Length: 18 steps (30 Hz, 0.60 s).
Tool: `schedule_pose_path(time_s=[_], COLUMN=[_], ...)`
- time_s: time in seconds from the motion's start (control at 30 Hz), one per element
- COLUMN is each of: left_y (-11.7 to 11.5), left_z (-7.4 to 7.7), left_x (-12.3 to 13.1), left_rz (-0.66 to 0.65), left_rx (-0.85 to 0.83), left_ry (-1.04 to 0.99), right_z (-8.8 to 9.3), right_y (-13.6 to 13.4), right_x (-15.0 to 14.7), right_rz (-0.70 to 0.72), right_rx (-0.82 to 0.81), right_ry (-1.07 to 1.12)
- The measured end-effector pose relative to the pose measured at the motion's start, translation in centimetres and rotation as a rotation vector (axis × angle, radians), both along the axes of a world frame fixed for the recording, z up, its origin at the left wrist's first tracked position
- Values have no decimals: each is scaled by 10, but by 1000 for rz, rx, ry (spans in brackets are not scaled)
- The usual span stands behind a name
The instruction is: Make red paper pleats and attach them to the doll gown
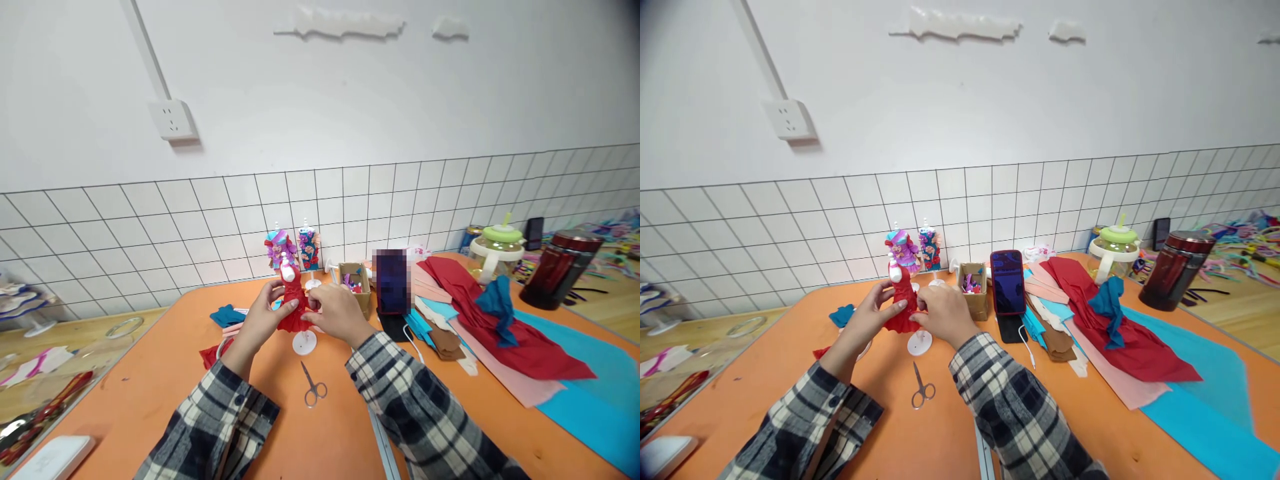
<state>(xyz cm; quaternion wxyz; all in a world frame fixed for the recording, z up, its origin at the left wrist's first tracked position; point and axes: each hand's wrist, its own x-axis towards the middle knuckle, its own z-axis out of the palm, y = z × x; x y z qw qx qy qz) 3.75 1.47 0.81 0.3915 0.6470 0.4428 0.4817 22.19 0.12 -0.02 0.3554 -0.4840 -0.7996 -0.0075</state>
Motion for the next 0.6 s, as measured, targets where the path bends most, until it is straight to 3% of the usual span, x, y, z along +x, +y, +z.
schedule_pose_path(time_s=[0.13,0.27,0.47,0.6], left_y=[1,0,6,8], left_z=[-1,0,1,2], left_x=[1,2,-8,-12], left_rz=[-21,60,45,50], left_rx=[21,87,109,106], left_ry=[39,173,280,310], right_z=[-4,-2,6,15], right_y=[1,-1,-6,-10], right_x=[-7,-7,6,13], right_rz=[-43,-54,-46,-7], right_rx=[22,-14,-388,-522], right_ry=[-30,-67,-293,-301])
